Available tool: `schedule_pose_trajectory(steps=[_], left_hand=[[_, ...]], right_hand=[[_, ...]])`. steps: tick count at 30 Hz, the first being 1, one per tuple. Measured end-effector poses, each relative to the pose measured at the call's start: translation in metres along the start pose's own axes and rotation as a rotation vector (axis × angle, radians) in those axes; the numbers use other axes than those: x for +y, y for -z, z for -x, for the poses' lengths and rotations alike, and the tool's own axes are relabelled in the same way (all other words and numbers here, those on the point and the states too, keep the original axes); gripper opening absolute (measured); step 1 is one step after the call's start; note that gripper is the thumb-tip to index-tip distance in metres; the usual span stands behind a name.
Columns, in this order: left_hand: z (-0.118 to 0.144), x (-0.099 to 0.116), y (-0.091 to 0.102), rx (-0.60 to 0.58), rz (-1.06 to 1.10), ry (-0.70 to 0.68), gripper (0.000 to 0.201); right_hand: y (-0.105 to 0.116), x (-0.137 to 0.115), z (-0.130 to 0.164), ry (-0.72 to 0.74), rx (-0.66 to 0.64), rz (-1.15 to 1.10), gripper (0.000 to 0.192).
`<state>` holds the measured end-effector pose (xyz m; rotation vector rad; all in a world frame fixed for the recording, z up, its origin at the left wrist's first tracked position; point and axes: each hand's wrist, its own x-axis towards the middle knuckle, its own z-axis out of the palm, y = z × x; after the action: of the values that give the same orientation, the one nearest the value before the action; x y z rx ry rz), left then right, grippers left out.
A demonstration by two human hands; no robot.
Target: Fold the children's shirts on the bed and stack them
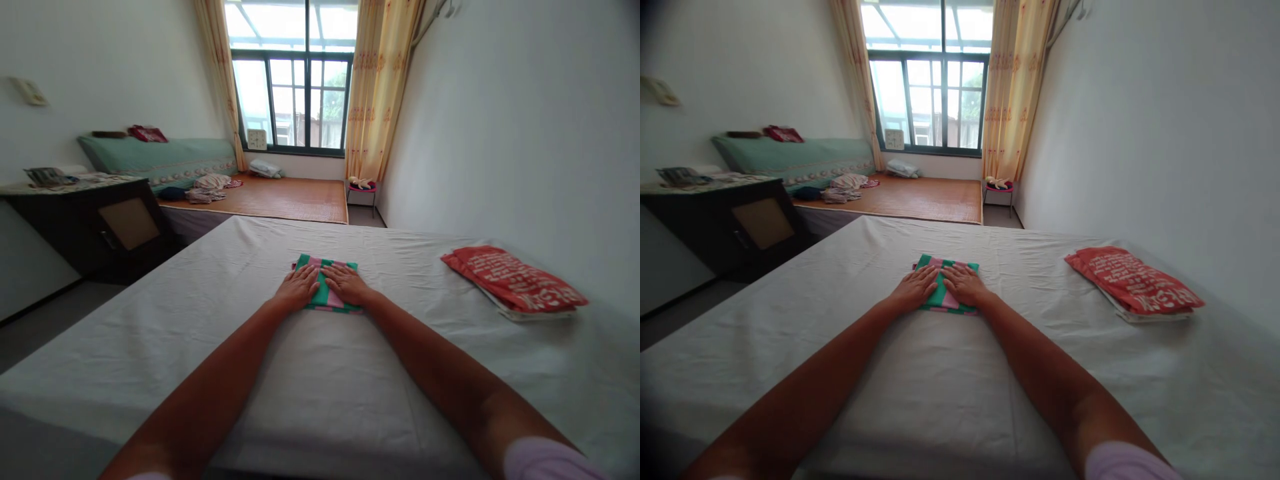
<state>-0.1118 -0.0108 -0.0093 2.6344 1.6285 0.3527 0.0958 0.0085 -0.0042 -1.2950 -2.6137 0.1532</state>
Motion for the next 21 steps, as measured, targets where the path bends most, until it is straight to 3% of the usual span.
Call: schedule_pose_trajectory(steps=[4, 7, 10, 14, 19, 21], left_hand=[[0.002, 0.001, 0.007, -0.048, -0.010, 0.049, 0.058], [0.000, 0.001, 0.007, -0.034, 0.025, 0.058, 0.057], [-0.001, -0.004, 0.001, 0.020, 0.068, 0.027, 0.054], [-0.002, -0.008, -0.002, 0.116, 0.122, -0.022, 0.048], [-0.003, -0.005, 0.004, 0.193, 0.197, -0.069, 0.041], [-0.004, -0.004, 0.008, 0.211, 0.210, -0.097, 0.039]], right_hand=[[0.008, 0.036, 0.007, -0.395, -0.009, -0.002, 0.061], [0.014, 0.049, 0.014, -0.570, 0.080, -0.026, 0.060], [0.020, 0.048, 0.018, -0.584, 0.160, -0.154, 0.042], [0.022, 0.037, 0.018, -0.526, 0.249, -0.496, 0.021], [0.015, 0.007, 0.015, -0.536, 0.470, -1.223, 0.033], [0.016, -0.005, 0.015, -0.572, 0.458, -1.455, 0.040]])
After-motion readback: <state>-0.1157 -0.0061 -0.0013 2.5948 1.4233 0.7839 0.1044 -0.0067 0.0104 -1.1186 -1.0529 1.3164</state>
